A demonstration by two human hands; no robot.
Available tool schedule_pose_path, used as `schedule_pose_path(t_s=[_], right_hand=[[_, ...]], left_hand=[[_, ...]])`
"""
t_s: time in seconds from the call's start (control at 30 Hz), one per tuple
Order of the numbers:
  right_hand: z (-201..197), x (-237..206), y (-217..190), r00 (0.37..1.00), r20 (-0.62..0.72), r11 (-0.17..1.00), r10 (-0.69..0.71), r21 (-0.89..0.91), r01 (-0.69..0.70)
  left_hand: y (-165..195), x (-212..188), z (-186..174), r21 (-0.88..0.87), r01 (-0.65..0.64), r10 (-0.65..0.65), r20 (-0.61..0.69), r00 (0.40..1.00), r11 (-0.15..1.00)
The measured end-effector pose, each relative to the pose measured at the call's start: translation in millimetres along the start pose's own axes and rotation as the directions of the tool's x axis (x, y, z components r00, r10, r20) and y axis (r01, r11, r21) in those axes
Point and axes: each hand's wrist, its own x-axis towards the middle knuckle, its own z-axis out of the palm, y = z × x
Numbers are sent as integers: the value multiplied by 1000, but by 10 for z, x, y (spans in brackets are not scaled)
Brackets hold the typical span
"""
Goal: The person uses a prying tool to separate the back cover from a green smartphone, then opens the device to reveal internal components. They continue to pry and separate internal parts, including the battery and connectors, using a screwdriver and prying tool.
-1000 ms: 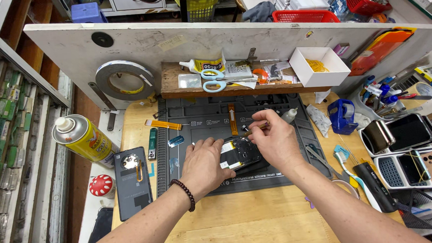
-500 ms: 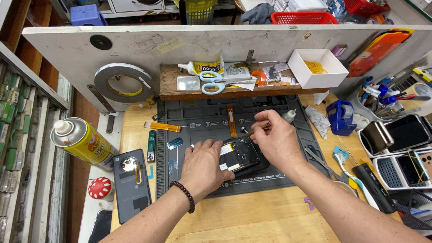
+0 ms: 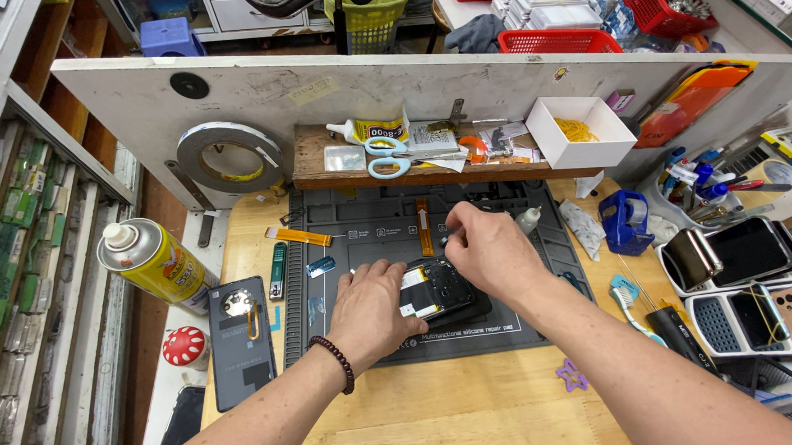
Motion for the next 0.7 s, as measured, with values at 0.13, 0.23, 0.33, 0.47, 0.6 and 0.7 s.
schedule_pose_path(t_s=[0.13,0.23,0.33,0.47,0.6,0.7], right_hand=[[-62,38,-50,998,34,996,-56,-68,59],[-92,32,-53,993,44,991,-110,-75,113],[-89,65,-43,981,79,985,-174,30,172],[-22,133,-13,986,104,988,-132,95,123],[120,190,-15,991,52,928,-120,360,93],[175,187,-11,995,51,944,-81,323,60]], left_hand=[[-2,-6,6,-8,3,-3,-11,1000,1000],[3,2,11,-18,1,-1,-18,1000,1000],[-4,-3,12,-10,3,-4,-20,1000,1000],[20,13,31,9,12,-12,0,1000,1000],[4,13,29,5,7,-7,-19,1000,1000],[0,6,23,-1,8,-8,-22,1000,1000]])
